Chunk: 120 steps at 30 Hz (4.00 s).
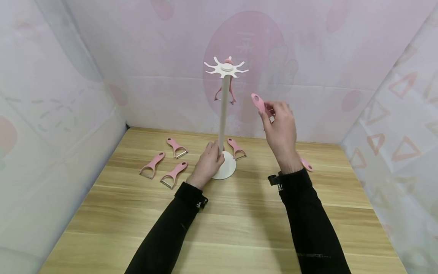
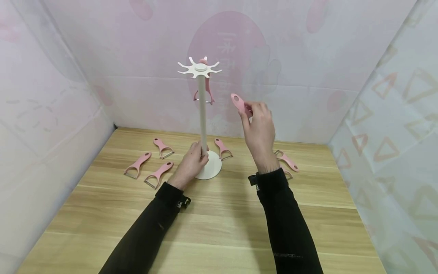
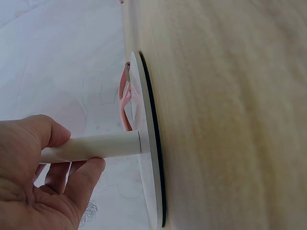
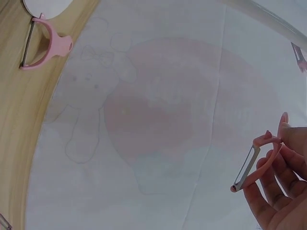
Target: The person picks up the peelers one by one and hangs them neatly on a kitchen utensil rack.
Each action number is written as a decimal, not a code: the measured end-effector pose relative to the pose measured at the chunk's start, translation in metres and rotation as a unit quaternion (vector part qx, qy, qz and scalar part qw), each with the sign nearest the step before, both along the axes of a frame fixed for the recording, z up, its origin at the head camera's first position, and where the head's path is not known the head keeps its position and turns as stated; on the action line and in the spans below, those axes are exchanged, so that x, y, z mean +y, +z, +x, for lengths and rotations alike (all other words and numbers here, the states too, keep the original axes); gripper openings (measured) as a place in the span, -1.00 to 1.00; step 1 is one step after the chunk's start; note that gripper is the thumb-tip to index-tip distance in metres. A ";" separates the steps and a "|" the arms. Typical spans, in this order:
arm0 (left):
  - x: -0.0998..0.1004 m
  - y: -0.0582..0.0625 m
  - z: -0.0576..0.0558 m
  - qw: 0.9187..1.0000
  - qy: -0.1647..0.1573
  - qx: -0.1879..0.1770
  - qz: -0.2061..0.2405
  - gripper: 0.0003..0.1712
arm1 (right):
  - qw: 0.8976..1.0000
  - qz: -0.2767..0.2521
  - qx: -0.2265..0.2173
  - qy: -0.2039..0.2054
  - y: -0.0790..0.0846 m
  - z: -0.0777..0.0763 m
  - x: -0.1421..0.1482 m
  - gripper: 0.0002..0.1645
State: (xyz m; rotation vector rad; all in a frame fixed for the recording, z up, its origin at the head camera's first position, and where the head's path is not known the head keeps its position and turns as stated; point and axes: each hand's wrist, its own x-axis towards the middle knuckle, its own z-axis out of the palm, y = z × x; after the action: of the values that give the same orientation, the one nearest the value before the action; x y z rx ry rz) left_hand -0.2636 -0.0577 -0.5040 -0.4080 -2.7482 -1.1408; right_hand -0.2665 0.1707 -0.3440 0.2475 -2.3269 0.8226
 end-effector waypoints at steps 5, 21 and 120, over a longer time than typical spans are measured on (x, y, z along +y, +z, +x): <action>0.000 0.000 -0.001 1.000 -0.001 -0.001 0.001 -0.82 | 1.000 -0.006 0.004 0.004 0.008 -0.001 -0.002 -0.53; 0.000 -0.002 -0.002 1.000 -0.004 0.004 -0.008 -0.80 | 1.000 -0.023 0.020 0.007 0.032 -0.001 -0.008 -0.52; 0.005 -0.003 -0.003 1.000 -0.006 0.006 -0.004 -0.81 | 0.974 -0.143 -0.025 0.173 0.074 -0.010 -0.037 -0.56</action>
State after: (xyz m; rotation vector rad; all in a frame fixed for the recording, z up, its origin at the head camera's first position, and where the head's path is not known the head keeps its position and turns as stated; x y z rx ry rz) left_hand -0.2662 -0.0526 -0.5073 -0.4301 -2.7452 -1.1264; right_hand -0.2769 0.1342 -0.2697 0.5203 -2.2042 1.3345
